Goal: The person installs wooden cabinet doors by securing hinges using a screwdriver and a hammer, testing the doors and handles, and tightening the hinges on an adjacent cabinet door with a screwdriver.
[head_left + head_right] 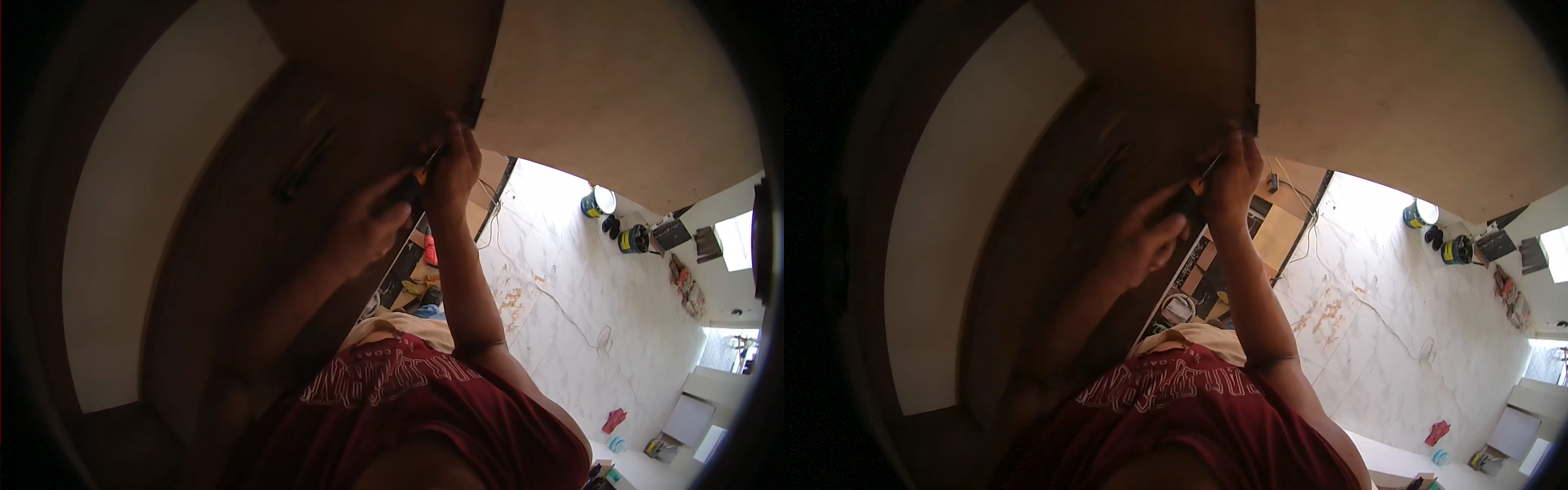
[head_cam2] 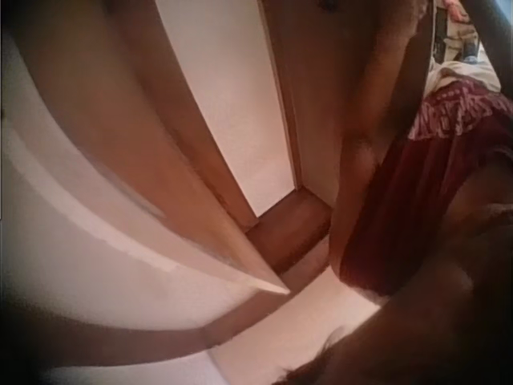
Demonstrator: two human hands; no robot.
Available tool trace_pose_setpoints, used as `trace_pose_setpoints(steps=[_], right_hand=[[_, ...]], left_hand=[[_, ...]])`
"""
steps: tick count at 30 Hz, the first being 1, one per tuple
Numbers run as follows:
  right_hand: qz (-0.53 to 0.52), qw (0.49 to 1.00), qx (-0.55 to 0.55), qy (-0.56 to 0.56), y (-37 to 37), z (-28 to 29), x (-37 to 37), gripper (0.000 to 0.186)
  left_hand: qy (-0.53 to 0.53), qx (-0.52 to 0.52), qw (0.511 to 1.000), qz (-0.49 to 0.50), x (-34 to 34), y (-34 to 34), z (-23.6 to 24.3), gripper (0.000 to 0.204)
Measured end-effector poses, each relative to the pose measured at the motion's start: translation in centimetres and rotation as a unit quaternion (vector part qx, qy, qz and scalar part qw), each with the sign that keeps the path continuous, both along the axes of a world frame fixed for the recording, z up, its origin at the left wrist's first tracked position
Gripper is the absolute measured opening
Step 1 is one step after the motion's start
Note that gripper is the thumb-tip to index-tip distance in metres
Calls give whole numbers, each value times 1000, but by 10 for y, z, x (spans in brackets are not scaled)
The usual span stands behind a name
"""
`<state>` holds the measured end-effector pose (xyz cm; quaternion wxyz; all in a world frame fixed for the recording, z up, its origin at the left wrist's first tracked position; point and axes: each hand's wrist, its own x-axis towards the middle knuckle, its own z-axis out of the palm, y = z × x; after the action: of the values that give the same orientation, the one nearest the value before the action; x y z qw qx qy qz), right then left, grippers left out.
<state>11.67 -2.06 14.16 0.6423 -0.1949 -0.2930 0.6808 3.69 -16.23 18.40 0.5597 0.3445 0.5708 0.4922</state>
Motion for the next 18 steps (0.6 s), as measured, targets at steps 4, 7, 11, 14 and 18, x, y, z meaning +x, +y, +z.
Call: trace_pose_setpoints(steps=[4,7,11,14,18], right_hand=[[40,998,-34,-47,-3,9,0,27],[31,999,-32,-17,3,-6,-3,27],[9,1000,-4,4,7,-19,-10,28],[14,979,92,-182,2,-16,2,28],[72,995,-34,-62,2,-17,0,28]], left_hand=[[564,371,737,41,3,15,-21,52],[102,101,990,-16,-1,5,-27,53],[-42,88,994,-53,-12,12,-51,57],[466,237,852,32,-9,14,-48,56],[166,100,981,-5,-12,8,-30,51]])
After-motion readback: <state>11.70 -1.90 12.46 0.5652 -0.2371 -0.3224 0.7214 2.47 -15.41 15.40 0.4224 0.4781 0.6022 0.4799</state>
